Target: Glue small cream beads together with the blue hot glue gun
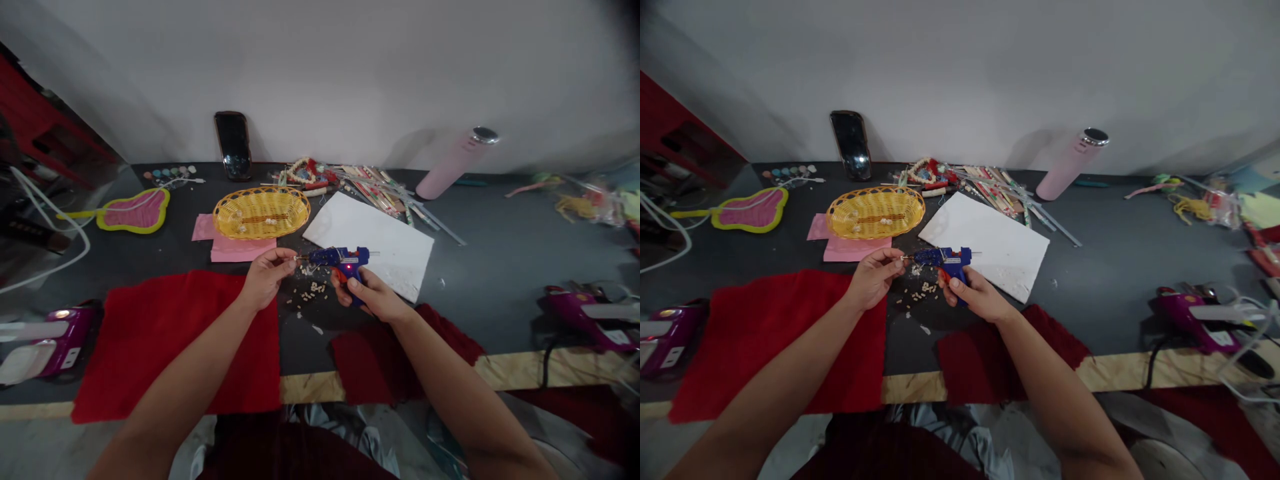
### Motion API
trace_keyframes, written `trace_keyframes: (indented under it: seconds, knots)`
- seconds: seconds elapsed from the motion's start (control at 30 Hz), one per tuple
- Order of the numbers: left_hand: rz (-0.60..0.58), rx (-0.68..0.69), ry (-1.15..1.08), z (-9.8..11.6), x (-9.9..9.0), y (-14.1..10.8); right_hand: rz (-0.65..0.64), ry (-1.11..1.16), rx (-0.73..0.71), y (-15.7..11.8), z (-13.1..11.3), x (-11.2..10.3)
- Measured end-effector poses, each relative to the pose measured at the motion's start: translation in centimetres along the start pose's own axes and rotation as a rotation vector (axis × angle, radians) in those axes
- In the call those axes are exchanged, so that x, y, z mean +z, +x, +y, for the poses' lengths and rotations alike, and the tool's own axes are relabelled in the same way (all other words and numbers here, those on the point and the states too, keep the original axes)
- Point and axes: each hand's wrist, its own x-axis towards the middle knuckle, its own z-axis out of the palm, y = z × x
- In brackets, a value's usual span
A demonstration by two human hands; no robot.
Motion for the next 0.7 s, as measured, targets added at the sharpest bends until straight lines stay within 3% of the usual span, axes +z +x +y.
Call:
trace_keyframes:
  seconds: [0.7]
  knots:
    - [0.027, -0.004, 0.002, 0.06, 0.14, -0.01, 0.005, -0.023, -0.013, -0.03, 0.02, -0.01]
